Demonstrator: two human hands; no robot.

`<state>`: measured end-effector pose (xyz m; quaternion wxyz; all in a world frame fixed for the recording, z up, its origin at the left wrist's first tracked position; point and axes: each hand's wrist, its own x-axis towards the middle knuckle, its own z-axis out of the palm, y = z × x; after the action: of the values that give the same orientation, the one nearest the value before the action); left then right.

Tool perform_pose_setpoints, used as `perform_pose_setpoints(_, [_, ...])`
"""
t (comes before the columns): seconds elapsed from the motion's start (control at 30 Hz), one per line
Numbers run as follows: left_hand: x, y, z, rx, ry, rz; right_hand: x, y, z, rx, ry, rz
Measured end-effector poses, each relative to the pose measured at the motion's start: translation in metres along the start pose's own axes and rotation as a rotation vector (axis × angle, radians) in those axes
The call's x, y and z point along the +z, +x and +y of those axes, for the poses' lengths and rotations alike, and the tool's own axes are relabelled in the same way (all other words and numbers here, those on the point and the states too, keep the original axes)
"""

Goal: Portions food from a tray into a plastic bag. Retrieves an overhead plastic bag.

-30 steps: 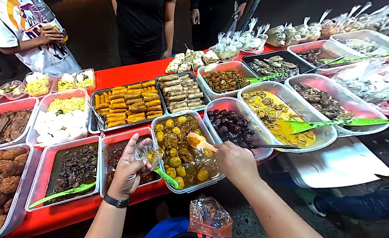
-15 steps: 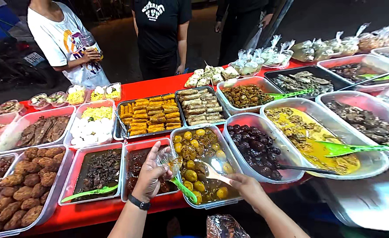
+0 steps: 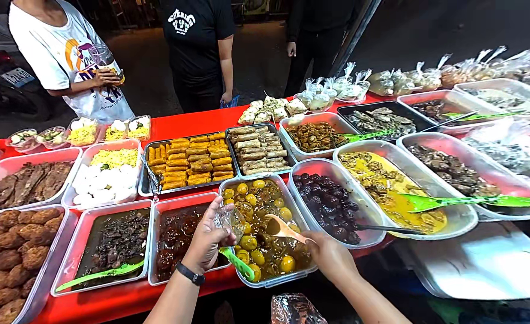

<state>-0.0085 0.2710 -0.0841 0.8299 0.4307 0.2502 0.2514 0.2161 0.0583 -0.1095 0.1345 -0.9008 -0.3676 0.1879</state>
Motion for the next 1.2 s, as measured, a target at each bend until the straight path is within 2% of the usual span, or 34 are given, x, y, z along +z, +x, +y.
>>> perform_pose_setpoints(0.07, [-0.001,-0.001,0.002,0.003,0.012,0.000,0.005,-0.009,0.008,-0.260,-0.185,0.351])
perform_pose_setpoints(0.13, [-0.002,-0.003,0.003,0.005,0.019,0.011,-0.001,-0.014,0.014,-0.404,-0.257,0.602])
perform_pose_setpoints(0.23, [-0.003,-0.004,0.002,0.006,0.008,0.019,-0.007,-0.023,0.013,-0.481,-0.281,0.695])
perform_pose_setpoints(0.33, [-0.004,-0.005,0.003,0.010,0.004,0.014,0.010,-0.024,0.005,-0.558,-0.307,0.624])
perform_pose_setpoints(0.4, [-0.003,-0.004,0.003,0.007,0.009,0.017,0.026,-0.019,0.000,-0.492,-0.261,0.503])
perform_pose_setpoints(0.43, [-0.002,-0.003,0.003,0.002,0.010,0.018,0.030,-0.017,-0.004,-0.392,-0.197,0.375])
perform_pose_setpoints(0.5, [-0.001,-0.002,0.003,0.001,0.013,0.025,0.019,-0.010,-0.011,-0.073,0.004,-0.047])
perform_pose_setpoints(0.53, [-0.002,-0.001,0.004,0.004,0.019,0.026,0.014,-0.003,-0.008,0.051,0.124,-0.189])
perform_pose_setpoints(0.57, [-0.002,-0.001,0.004,0.007,0.021,0.026,0.012,0.003,-0.001,0.131,0.261,-0.242])
perform_pose_setpoints(0.63, [-0.004,-0.002,0.004,0.005,0.022,0.030,0.012,0.004,0.012,0.233,0.512,-0.230])
perform_pose_setpoints(0.73, [-0.003,-0.001,0.002,-0.008,0.026,0.019,0.006,0.001,0.021,0.299,0.702,-0.196])
perform_pose_setpoints(0.97, [0.006,0.004,-0.005,-0.034,0.059,-0.012,-0.032,-0.004,0.005,0.204,0.897,-0.102])
perform_pose_setpoints(1.1, [0.014,0.008,-0.011,-0.048,0.115,-0.043,-0.075,-0.004,-0.026,0.094,0.808,-0.109])
perform_pose_setpoints(1.2, [0.019,0.009,-0.014,-0.049,0.127,-0.078,-0.091,0.001,-0.062,-0.029,0.415,-0.198])
